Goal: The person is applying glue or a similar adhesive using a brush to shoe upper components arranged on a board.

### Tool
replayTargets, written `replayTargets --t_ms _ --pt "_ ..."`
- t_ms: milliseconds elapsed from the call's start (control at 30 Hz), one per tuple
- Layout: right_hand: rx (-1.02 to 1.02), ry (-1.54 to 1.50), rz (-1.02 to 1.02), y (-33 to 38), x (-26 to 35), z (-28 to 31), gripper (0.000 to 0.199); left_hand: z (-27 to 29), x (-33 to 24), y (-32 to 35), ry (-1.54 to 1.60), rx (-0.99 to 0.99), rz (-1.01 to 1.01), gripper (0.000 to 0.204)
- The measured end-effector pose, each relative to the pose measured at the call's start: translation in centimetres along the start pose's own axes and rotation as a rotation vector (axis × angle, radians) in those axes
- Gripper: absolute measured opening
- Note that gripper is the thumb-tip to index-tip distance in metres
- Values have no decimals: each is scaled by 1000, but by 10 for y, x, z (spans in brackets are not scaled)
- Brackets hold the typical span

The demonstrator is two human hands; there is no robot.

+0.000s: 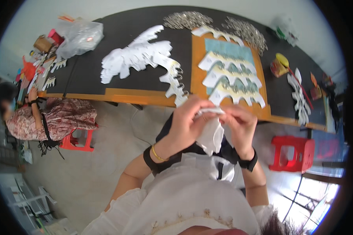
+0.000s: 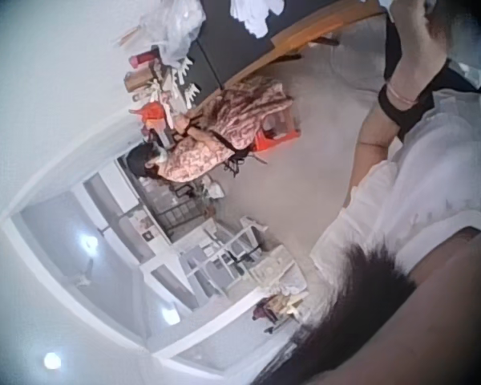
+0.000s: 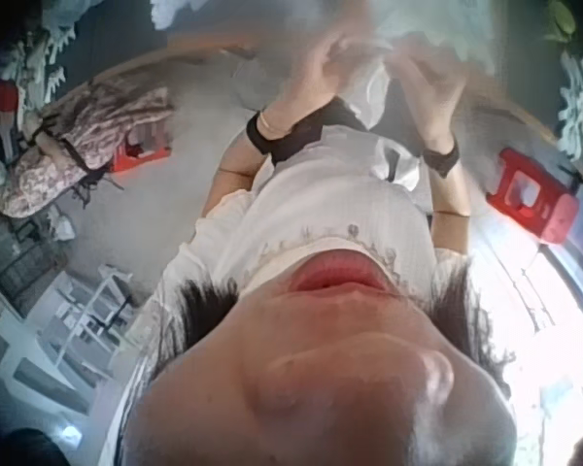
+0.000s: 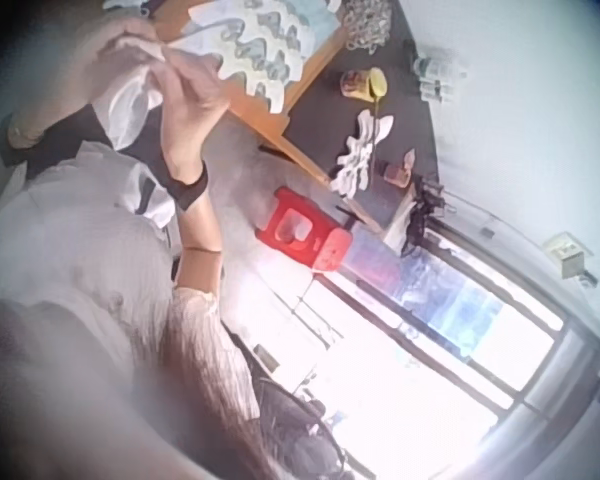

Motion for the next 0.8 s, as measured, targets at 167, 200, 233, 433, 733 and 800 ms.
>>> replayTargets --t_ms 167,200,233,433,733,800 --pt "52 -440 -136 -12 3 5 30 3 19 -9 302 -62 270 18" --pt "84 -520 -194 -13 4 5 30 5 20 -13 335 -67 303 20" --pt "87 -540 -211 -12 3 3 31 7 22 -13 370 -68 345 22" --pt "168 -108 -87 -4 -8 -25 47 1 8 -10 399 -200 267 32" --pt "298 -239 -262 -10 -12 -21 45 15 26 -4 353 -37 398 22" --pt "277 -284 -309 -10 -15 -22 45 12 26 -4 387 -26 407 23"
Point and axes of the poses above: each hand's wrist, its own y-axis away from the middle knuckle, its own z-axis out of the back of the hand, x = y × z, the point moved 1 cm from there along -y, towards the middle knuckle, and after that the axes turned 12 degrees about -y, right-handed, at the moved point
